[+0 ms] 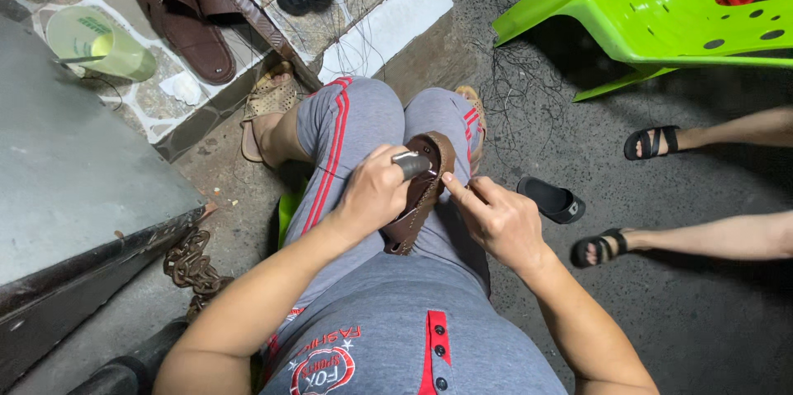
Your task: The person sits on a low stool and sews a brown leather sandal using a curved awl and thread. They repeatedly pierce the sandal strap and pull the thread through to stitch the sole to the upper. The person adjusts the sandal on their lap and pulls the thread tight throughout the process.
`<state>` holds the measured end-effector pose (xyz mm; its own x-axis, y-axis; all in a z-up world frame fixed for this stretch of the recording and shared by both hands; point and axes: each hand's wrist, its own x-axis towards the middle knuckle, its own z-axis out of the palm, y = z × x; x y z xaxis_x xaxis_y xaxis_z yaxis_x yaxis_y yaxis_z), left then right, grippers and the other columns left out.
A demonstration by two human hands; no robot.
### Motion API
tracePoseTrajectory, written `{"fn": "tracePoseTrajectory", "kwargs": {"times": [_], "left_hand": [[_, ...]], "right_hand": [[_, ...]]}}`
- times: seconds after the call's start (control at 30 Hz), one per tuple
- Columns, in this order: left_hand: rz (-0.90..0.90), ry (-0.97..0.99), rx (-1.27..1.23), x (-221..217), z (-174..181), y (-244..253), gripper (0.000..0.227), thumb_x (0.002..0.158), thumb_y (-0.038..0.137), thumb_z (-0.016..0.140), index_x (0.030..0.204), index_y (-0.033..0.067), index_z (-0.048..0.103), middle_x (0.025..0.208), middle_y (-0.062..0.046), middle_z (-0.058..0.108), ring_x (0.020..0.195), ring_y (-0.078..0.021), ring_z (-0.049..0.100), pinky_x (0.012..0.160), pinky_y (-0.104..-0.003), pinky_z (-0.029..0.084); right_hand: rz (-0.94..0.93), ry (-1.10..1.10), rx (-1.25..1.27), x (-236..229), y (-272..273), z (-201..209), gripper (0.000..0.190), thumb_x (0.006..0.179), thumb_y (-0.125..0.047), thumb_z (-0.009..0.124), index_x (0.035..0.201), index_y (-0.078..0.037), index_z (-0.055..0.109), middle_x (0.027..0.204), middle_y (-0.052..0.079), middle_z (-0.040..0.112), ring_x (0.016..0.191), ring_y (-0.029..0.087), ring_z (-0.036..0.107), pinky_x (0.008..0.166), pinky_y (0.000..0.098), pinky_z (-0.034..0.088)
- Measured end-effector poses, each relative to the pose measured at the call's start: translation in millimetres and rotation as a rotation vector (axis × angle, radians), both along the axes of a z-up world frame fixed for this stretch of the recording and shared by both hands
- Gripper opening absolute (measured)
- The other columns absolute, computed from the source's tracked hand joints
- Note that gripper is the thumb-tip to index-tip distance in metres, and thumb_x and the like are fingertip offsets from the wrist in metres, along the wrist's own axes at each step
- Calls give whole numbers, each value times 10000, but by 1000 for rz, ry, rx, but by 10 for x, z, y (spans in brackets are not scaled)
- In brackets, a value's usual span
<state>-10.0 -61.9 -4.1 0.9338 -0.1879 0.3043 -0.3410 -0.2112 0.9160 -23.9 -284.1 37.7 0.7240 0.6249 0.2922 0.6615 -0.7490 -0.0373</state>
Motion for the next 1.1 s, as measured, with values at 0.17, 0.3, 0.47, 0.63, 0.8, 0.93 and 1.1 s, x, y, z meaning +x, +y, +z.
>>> {"fn": "tracePoseTrajectory", "kwargs": {"times": [0.17,0.3,0.47,0.63,0.8,0.93,1.1], "left_hand": [[-106,328,-5,-12,-6,-21,53,784,76,690,823,44,673,669,-89,666,600,-244,639,560,-333,502],[-101,495,-11,81,189,-6,58,722,149,727,729,97,704,591,-5,639,553,-141,582,565,-266,480],[-138,551,-20,229,-57,-121,200,752,137,716,949,113,692,654,10,674,572,-120,605,588,-257,483],[110,-160,278,-48,121,4,107,855,24,590,825,-54,658,735,-192,640,731,-354,635,667,-390,516],[67,-193,332,-312,223,84,104,869,-16,560,881,-43,660,805,-159,632,787,-294,641,695,-330,515],[90,-27,289,-343,-76,42,168,859,139,630,809,-18,664,641,-176,581,665,-388,627,562,-447,493],[22,298,112,-319,-130,58,163,818,187,685,892,48,724,659,-150,664,693,-340,675,598,-423,524]], "right_hand": [[-9,36,-46,12,4,110,351,895,-234,548,1226,-297,648,767,-9,564,477,196,583,439,322,480],[-29,194,-95,23,-10,416,354,895,-239,533,1227,-309,633,696,21,543,479,251,610,441,366,498],[-285,835,-316,106,-210,971,511,886,-195,410,1369,-347,478,814,187,696,759,467,670,705,551,539],[-170,774,11,-53,-201,654,448,856,-214,530,1300,-245,581,813,148,720,719,406,681,606,500,540],[-216,691,542,-189,-121,-184,379,735,-187,791,1107,-194,721,574,11,599,524,150,602,523,278,502],[-357,582,815,-255,56,-382,149,745,-127,792,879,-185,763,551,-38,643,466,76,548,456,207,455],[-433,608,877,-289,85,-404,187,695,-94,834,859,-149,762,554,22,664,435,86,532,421,231,439]]}}
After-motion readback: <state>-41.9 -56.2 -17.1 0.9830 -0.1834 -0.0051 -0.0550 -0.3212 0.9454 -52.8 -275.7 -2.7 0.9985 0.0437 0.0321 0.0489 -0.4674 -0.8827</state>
